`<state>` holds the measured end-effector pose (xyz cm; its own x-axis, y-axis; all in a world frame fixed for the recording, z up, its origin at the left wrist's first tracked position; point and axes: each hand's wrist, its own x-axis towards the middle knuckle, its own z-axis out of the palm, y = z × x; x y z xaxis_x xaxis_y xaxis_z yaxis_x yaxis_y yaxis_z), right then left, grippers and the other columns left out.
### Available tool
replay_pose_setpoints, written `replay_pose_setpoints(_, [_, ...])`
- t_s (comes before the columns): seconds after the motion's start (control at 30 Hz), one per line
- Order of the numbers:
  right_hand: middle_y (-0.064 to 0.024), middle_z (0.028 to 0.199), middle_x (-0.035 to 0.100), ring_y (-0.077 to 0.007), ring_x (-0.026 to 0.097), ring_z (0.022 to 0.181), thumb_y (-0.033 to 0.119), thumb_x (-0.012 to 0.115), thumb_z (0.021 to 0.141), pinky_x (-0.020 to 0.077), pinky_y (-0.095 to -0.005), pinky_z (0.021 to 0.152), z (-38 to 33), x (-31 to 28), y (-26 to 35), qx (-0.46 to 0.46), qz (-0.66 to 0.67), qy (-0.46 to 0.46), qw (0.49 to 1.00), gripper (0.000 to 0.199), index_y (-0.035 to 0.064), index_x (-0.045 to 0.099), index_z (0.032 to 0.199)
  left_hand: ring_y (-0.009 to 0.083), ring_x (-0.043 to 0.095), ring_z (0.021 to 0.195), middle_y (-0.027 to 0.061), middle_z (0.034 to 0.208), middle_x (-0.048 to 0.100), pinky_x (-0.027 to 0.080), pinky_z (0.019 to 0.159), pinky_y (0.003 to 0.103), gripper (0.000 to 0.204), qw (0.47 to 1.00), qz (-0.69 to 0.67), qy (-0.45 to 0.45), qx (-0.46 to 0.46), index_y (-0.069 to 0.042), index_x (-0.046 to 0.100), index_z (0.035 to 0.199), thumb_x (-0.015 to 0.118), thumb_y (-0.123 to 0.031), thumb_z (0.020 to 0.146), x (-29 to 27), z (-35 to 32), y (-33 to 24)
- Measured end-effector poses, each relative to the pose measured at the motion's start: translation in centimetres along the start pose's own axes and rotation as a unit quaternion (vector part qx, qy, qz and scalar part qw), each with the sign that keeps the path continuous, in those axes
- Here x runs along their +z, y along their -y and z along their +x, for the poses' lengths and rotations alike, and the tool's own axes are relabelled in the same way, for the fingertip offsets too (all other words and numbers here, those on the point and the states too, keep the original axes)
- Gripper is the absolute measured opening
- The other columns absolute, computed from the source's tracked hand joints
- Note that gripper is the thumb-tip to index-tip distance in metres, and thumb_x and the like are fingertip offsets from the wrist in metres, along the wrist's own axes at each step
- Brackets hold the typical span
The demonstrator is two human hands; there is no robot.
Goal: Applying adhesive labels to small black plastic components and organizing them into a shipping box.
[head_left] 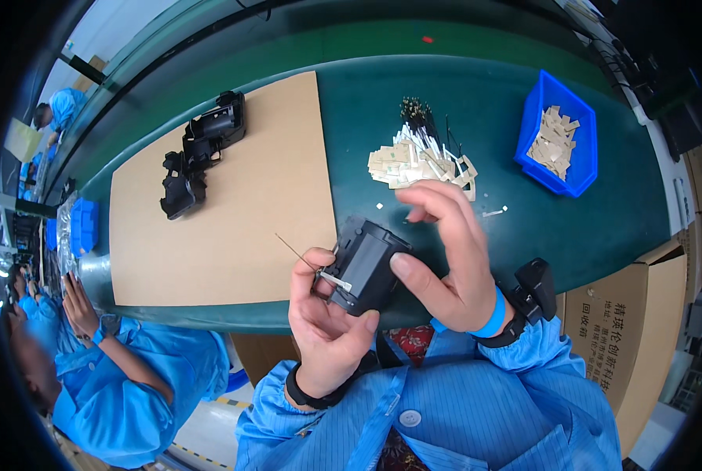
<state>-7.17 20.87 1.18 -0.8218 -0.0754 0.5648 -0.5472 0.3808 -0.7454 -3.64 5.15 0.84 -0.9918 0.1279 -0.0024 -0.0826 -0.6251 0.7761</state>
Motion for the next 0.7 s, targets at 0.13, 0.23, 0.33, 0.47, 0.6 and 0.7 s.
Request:
replay_pose_setpoints(0.13, [-0.0181,0.098,0.049,-0.0296,0.052,0.09,0.028,0.076,0.063,0.0435,-0.0354,0.075,0.2,0.8,1.2,0.082,0.086,0.062,0.991,0.073,-0.0021,0.044,0.121,0.0166,0.049,0.106,0.0124,0.113,0.045,0.042,0.089,0.026,0.066,0.999,0.03,0.043,0.005,-0.003,0.028,0.122,0.058,0.013,0.066,-0.3,0.0,-0.1])
replay_pose_setpoints(0.23, [-0.0157,0.089,0.052,-0.0281,0.055,0.076,0.027,0.07,0.073,0.0448,-0.0336,0.066,-0.2,1.5,0.4,0.047,0.077,0.059,0.994,0.055,-0.0036,0.049,0.114,0.017,0.048,0.106,0.0118,0.113,0.045,0.042,0.09,0.029,0.068,0.999,0.003,0.012,-0.038,-0.003,0.028,0.123,0.058,0.013,0.065,0.1,-0.2,-0.1])
replay_pose_setpoints(0.33, [-0.016,0.084,0.052,-0.0289,0.054,0.072,0.019,0.062,0.081,0.0444,-0.0331,0.061,-0.4,0.8,-0.2,0.042,0.067,0.069,0.994,0.038,-0.0051,0.052,0.11,0.0177,0.049,0.107,0.0123,0.113,0.045,0.043,0.09,0.03,0.07,0.995,-0.044,-0.006,-0.09,-0.005,0.027,0.123,0.059,0.013,0.064,0.3,-0.4,-0.2])
replay_pose_setpoints(0.47, [-0.0164,0.083,0.056,-0.025,0.055,0.069,0.021,0.051,0.088,0.044,-0.0313,0.062,-0.3,0.2,0.1,0.068,0.064,0.07,0.993,0.034,-0.0061,0.055,0.108,0.0194,0.05,0.109,0.0129,0.113,0.047,0.043,0.091,0.032,0.071,0.985,-0.096,-0.007,-0.146,-0.005,0.027,0.125,0.059,0.013,0.064,0.3,0.0,-0.4])
replay_pose_setpoints(0.6, [-0.0158,0.079,0.055,-0.027,0.055,0.068,0.022,0.056,0.085,0.0442,-0.0319,0.061,0.0,0.2,0.7,0.026,0.015,0.064,0.997,0.036,-0.0058,0.055,0.108,0.0221,0.051,0.107,0.0108,0.111,0.049,0.039,0.096,0.037,0.066,0.975,-0.137,-0.014,-0.174,-0.006,0.028,0.126,0.056,0.01,0.069,0.4,0.2,-1.4])
replay_pose_setpoints(0.7, [-0.0152,0.08,0.056,-0.0301,0.056,0.071,0.018,0.061,0.079,0.046,-0.0363,0.063,0.4,-1.6,-0.8,-0.032,-0.077,0.196,0.977,0.032,-0.0039,0.057,0.102,0.0118,0.053,0.089,0.0061,0.101,0.054,0.043,0.084,0.029,0.048,0.963,-0.067,-0.083,-0.246,-0.004,0.04,0.122,0.053,0.005,0.077,0.0,0.5,-2.6])
